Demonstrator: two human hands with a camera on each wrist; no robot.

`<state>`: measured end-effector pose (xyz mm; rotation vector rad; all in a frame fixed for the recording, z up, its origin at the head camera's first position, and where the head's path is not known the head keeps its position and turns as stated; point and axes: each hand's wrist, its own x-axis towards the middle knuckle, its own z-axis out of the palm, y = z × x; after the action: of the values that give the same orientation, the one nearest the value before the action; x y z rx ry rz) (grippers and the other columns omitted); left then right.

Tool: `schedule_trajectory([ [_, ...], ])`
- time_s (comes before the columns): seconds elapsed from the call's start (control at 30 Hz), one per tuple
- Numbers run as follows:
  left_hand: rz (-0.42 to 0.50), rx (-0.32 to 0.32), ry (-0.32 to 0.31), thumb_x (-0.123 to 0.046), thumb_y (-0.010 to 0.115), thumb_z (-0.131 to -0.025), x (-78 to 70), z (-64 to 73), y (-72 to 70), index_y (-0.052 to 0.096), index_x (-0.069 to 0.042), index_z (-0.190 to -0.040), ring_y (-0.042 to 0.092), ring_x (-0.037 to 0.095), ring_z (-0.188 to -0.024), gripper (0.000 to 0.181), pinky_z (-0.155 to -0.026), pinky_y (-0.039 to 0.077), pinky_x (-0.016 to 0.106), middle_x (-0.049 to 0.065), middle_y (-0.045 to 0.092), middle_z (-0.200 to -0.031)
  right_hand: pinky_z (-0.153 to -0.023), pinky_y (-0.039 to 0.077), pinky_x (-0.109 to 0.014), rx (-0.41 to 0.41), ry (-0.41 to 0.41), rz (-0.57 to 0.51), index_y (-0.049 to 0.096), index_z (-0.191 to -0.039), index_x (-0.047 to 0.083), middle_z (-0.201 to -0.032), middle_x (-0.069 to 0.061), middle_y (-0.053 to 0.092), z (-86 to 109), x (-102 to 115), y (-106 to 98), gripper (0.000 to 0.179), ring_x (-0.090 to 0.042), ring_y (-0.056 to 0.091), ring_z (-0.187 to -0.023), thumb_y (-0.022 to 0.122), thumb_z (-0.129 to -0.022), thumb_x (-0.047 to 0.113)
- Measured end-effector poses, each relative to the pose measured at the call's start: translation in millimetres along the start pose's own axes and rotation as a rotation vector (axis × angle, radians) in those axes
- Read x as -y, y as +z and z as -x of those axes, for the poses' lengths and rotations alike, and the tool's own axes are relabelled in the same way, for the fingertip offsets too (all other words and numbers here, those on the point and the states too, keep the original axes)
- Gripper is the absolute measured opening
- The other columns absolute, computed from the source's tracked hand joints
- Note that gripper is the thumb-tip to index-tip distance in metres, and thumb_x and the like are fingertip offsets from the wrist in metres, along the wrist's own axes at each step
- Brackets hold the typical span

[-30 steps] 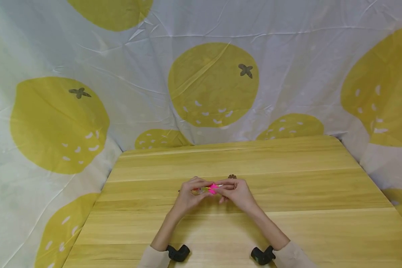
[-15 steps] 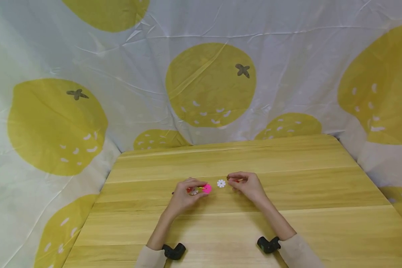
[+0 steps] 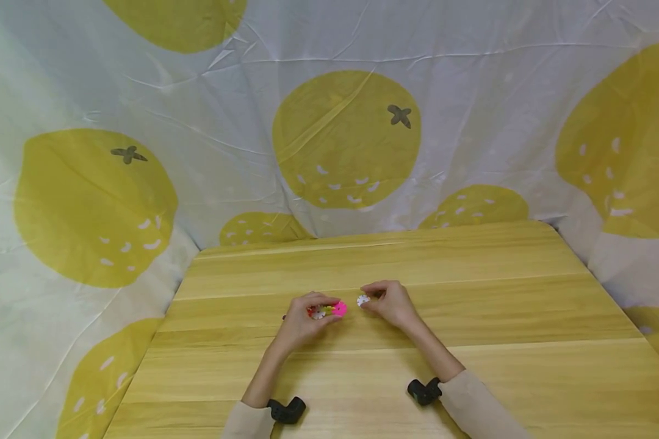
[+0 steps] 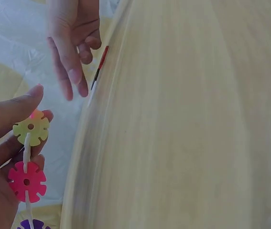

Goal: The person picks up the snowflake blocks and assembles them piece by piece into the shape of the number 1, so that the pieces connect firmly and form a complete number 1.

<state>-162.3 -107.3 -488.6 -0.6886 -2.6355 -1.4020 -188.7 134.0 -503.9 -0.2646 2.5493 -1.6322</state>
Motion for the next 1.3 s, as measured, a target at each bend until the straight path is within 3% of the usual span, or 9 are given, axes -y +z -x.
schedule_trajectory([
  [0.17, -0.005, 0.003, -0.009, -0.013, 0.088, -0.083, 0.4, 0.8, -0.9, 0.081, -0.008, -0.11, 0.07, 0.019, -0.099, 0.028, -0.08, 0.054, 0.028, 0.004, 0.079, -0.104, -0.067, 0.049, -0.023, 0.008, -0.055, 0.12, 0.078, -0.115, 0.001, -0.114, -0.02, 0.072, -4.0, 3.0, 3.2, 0.036, -0.017, 0.059, -0.08, 0.085, -0.08, 0.002],
  [0.4, -0.001, 0.007, -0.035, -0.012, 0.088, -0.083, 1.3, 0.8, -1.2, 0.081, -0.008, -0.11, 0.07, 0.019, -0.102, 0.028, -0.085, 0.055, 0.028, 0.003, 0.079, -0.105, -0.081, 0.053, -0.034, 0.043, -0.049, 0.243, 0.079, -0.108, 0.002, -0.103, -0.01, 0.074, -5.7, 2.6, 6.1, 0.032, -0.021, 0.065, -0.095, 0.088, -0.078, 0.002],
  [0.63, -0.012, 0.021, -0.045, -0.013, 0.087, -0.084, 0.4, -1.1, -0.2, 0.081, -0.009, -0.111, 0.069, 0.018, -0.101, 0.028, -0.082, 0.053, 0.026, 0.003, 0.079, -0.106, -0.075, 0.05, -0.032, 0.071, -0.069, 0.305, 0.077, -0.092, 0.008, -0.088, -0.003, 0.072, 2.1, 3.7, 2.7, 0.019, -0.014, 0.061, -0.083, 0.089, -0.078, 0.006],
  [0.73, -0.013, 0.03, -0.052, -0.014, 0.087, -0.084, -0.6, -2.3, -0.2, 0.081, -0.009, -0.111, 0.069, 0.018, -0.102, 0.028, -0.084, 0.054, 0.026, 0.003, 0.079, -0.106, -0.067, 0.052, -0.026, 0.074, -0.088, 0.251, 0.074, -0.092, 0.008, -0.084, -0.003, 0.07, 8.0, 3.4, 1.1, 0.016, -0.012, 0.063, -0.074, 0.086, -0.081, 0.003],
  [0.87, -0.003, 0.037, -0.037, -0.012, 0.086, -0.084, -2.3, -4.0, 0.7, 0.081, -0.008, -0.111, 0.069, 0.019, -0.099, 0.027, -0.081, 0.053, 0.025, 0.004, 0.08, -0.105, -0.059, 0.056, -0.024, 0.08, -0.097, 0.096, 0.077, -0.096, 0.006, -0.085, -0.007, 0.074, 15.6, 1.3, -2.5, 0.008, -0.016, 0.068, -0.065, 0.079, -0.089, 0.004],
  [1.1, 0.026, 0.042, -0.024, -0.014, 0.086, -0.084, -5.7, -7.4, 3.9, 0.081, -0.008, -0.111, 0.067, 0.019, -0.096, 0.028, -0.078, 0.048, 0.021, 0.005, 0.08, -0.105, -0.076, 0.064, -0.037, 0.133, -0.08, -0.239, 0.074, -0.111, -0.008, -0.104, -0.027, 0.075, 22.1, 0.8, -7.1, 0.018, -0.03, 0.078, -0.087, 0.07, -0.097, 0.003],
  [1.17, 0.023, 0.042, -0.014, -0.014, 0.086, -0.085, -6.6, -8.3, 4.6, 0.081, -0.007, -0.11, 0.066, 0.02, -0.094, 0.026, -0.076, 0.047, 0.021, 0.006, 0.08, -0.104, -0.076, 0.064, -0.039, 0.142, -0.089, -0.274, 0.071, -0.115, -0.011, -0.103, -0.03, 0.075, 23.1, 2.9, -6.7, 0.021, -0.031, 0.078, -0.086, 0.069, -0.097, 0.002],
  [1.3, 0.018, 0.049, -0.012, -0.014, 0.084, -0.087, -8.7, -9.5, 4.6, 0.081, -0.007, -0.111, 0.065, 0.018, -0.091, 0.025, -0.075, 0.047, 0.021, 0.006, 0.08, -0.104, -0.076, 0.064, -0.037, 0.094, -0.139, -0.232, 0.072, -0.117, -0.007, -0.101, -0.026, 0.077, 26.2, 6.9, -5.7, 0.024, -0.021, 0.078, -0.085, 0.073, -0.096, 0.005],
])
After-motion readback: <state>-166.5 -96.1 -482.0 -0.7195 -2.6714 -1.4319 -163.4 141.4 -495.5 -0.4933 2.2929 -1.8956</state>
